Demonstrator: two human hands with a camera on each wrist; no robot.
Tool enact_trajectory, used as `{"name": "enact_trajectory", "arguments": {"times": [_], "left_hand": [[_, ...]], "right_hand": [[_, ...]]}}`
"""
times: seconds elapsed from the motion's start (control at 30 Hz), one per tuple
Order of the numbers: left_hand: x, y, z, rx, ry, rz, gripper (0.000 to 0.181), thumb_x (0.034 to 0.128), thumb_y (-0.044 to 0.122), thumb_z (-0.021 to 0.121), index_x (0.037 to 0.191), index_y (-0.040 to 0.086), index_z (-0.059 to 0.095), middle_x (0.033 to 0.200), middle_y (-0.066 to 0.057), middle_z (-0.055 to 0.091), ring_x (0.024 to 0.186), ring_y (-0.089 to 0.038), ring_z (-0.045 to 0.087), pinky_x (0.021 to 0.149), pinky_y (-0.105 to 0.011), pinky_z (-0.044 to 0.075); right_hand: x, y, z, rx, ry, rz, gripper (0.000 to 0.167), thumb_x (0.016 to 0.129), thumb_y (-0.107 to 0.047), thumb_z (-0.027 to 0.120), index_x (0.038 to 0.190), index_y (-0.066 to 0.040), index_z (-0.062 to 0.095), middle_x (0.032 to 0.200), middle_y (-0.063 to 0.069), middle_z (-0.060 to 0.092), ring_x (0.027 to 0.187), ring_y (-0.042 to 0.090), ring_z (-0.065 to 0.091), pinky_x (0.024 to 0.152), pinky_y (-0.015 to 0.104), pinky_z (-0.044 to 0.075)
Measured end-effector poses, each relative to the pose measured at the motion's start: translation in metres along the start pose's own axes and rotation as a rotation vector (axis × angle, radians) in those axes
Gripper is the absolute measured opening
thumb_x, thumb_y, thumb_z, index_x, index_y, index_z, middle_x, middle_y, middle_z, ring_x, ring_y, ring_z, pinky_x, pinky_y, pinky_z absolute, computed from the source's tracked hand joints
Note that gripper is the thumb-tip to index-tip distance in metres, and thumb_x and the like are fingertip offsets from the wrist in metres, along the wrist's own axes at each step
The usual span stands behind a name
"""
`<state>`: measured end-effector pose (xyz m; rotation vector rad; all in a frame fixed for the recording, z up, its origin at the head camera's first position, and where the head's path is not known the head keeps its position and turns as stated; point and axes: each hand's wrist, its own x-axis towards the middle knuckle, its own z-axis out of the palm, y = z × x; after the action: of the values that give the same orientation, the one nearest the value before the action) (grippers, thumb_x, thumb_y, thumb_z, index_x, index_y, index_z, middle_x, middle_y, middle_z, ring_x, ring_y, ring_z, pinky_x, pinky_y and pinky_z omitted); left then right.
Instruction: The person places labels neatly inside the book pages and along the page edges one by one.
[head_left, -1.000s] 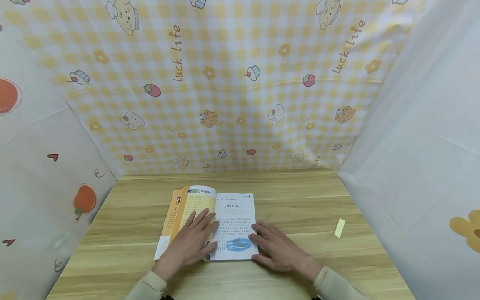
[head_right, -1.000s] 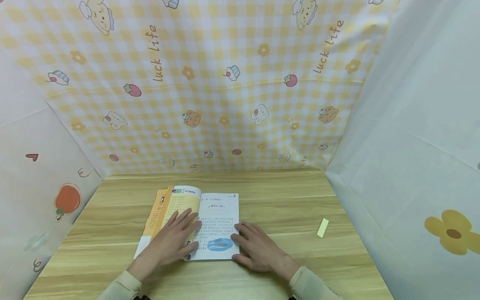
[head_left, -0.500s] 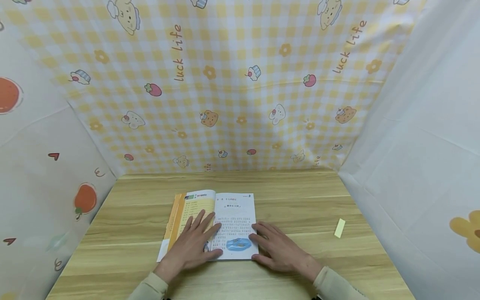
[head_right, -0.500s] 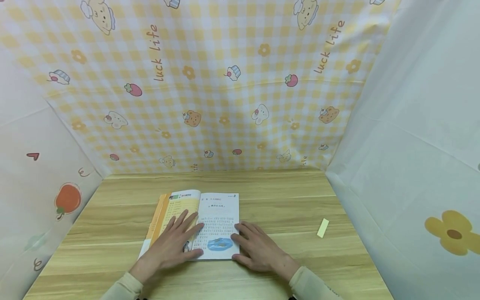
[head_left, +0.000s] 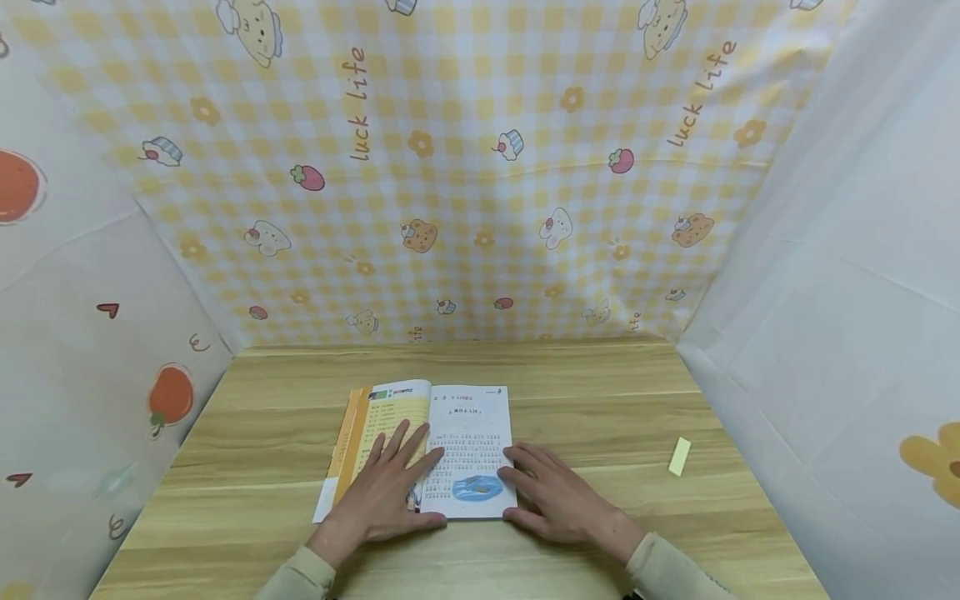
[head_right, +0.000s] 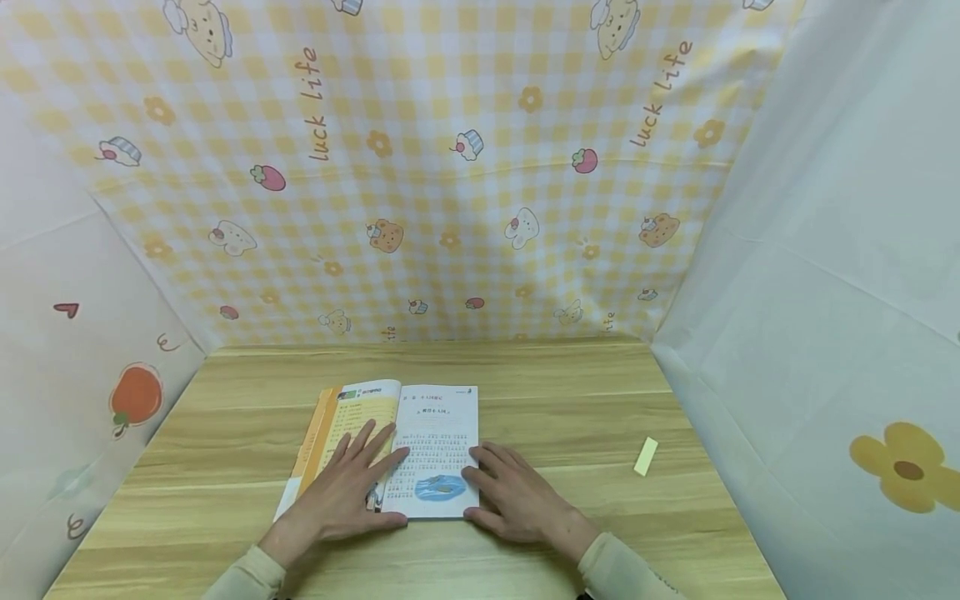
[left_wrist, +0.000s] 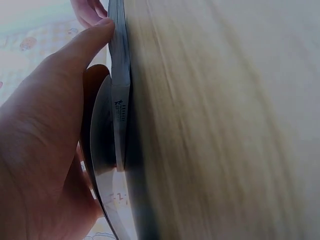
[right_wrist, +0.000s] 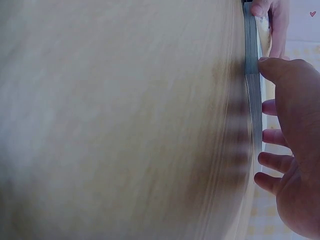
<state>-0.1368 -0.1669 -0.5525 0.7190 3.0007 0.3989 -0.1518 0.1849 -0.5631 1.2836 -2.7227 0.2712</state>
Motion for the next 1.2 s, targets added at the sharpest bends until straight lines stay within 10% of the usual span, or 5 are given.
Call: {"name": "enact_trajectory", "arguments": {"times": [1.2], "left_hand": [[0.001, -0.001, 0.004, 0.019, 0.017, -0.002, 0.105, 0.0873, 0.093, 0.068, 0.168, 0.027, 0.056, 0.189, -0.011, 0.029, 0.177, -0.047, 0.021, 0.139, -0.076, 0.024]], "right_hand": [[-0.021, 0.018, -0.007, 0.023, 0.035, 0.099, 0.064, 0.109, -0.057, 0.069, 0.159, -0.018, 0.062, 0.172, 0.014, 0.056, 0.164, 0.044, 0.049, 0.134, 0.065, 0.042]]}}
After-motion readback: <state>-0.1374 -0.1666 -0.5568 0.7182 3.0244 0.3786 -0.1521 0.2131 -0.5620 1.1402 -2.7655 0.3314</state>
